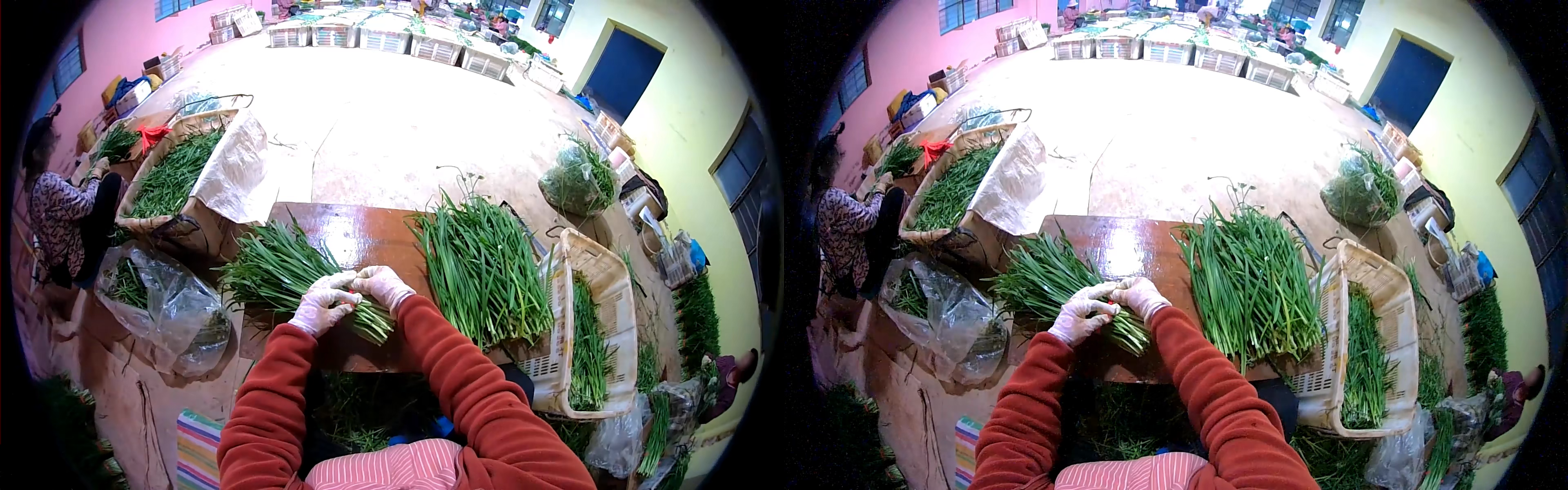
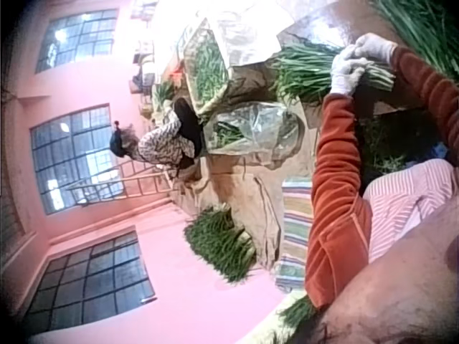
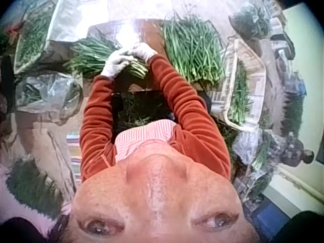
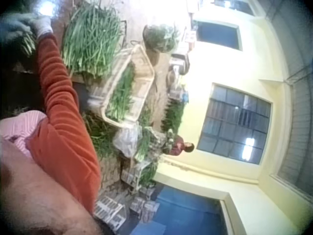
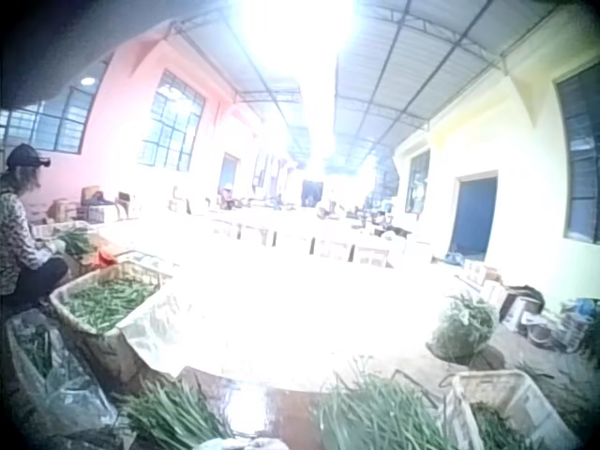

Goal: The person gathers chives into bundles by hand, ties each bundle with a band, and trims the ends using a knife.

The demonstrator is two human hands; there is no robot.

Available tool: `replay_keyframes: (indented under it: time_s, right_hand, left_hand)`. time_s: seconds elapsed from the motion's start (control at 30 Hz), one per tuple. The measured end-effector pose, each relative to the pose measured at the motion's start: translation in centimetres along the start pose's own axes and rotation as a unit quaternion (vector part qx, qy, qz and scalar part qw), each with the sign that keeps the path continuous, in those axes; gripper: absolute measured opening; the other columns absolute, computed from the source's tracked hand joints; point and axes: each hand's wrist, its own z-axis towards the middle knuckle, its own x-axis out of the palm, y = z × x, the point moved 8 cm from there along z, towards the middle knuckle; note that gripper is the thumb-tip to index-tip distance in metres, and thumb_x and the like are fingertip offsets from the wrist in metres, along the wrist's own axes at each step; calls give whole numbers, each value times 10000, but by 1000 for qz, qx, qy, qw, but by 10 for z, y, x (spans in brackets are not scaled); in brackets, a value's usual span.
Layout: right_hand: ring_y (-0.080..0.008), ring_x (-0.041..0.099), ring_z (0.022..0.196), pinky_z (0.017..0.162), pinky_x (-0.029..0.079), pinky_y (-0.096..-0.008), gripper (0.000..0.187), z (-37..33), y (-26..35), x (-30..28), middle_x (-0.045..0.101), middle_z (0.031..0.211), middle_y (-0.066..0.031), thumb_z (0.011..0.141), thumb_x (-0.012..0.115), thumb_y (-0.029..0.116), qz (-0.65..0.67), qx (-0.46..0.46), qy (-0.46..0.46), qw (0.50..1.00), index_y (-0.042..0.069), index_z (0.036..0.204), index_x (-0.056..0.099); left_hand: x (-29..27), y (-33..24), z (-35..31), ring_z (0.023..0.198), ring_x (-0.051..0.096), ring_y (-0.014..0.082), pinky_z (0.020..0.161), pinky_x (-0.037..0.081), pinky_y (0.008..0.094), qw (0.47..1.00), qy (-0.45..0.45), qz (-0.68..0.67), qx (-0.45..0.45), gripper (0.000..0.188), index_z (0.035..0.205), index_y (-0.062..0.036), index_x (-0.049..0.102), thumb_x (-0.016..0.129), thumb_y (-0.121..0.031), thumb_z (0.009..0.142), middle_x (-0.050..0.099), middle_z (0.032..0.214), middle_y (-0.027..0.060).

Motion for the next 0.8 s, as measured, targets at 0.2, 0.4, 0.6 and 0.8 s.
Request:
replay_keyframes:
  time_s: [0.2, 0.4, 0.6, 0.8]
  right_hand:
    - [-132, 575, 654, 634, 465, -285, 258, -22, 28, -11, 653, 745, -64, 774, 714, 272, -161, -70, -63, 982, 23, 830, 678]
    - [-296, 608, 866, 786, 477, -379, 243, -66, 57, 35, 642, 880, -107, 789, 627, 350, -400, -208, -102, 887, 126, 863, 687]
    - [-258, 627, 859, 773, 474, -351, 315, -62, 54, 33, 652, 900, -107, 822, 620, 396, -285, -133, -25, 949, 96, 894, 686]
    - [-202, 624, 778, 745, 485, -325, 332, -27, 53, 9, 667, 838, -116, 780, 688, 318, -246, -128, -109, 955, 34, 950, 672]
  left_hand:
    - [-5, 33, -5, 967, 606, 189, 875, 469, 299, 949, -150, -242, -135, 70, 849, -19, 664, 668, 3, 782, 648, 1036, 118]
    - [-5, 44, 1, 830, 606, 160, 787, 488, 285, 965, -175, -110, -160, 94, 858, -25, 648, 641, 19, 775, 649, 866, 61]
    - [-7, 47, 3, 807, 612, 205, 765, 485, 317, 981, -137, -71, -122, 140, 853, -47, 672, 671, 0, 720, 642, 823, 85]
    - [-8, 37, 1, 923, 579, 240, 840, 454, 326, 979, -179, -14, -96, 268, 918, -55, 613, 719, -29, 673, 604, 956, 107]
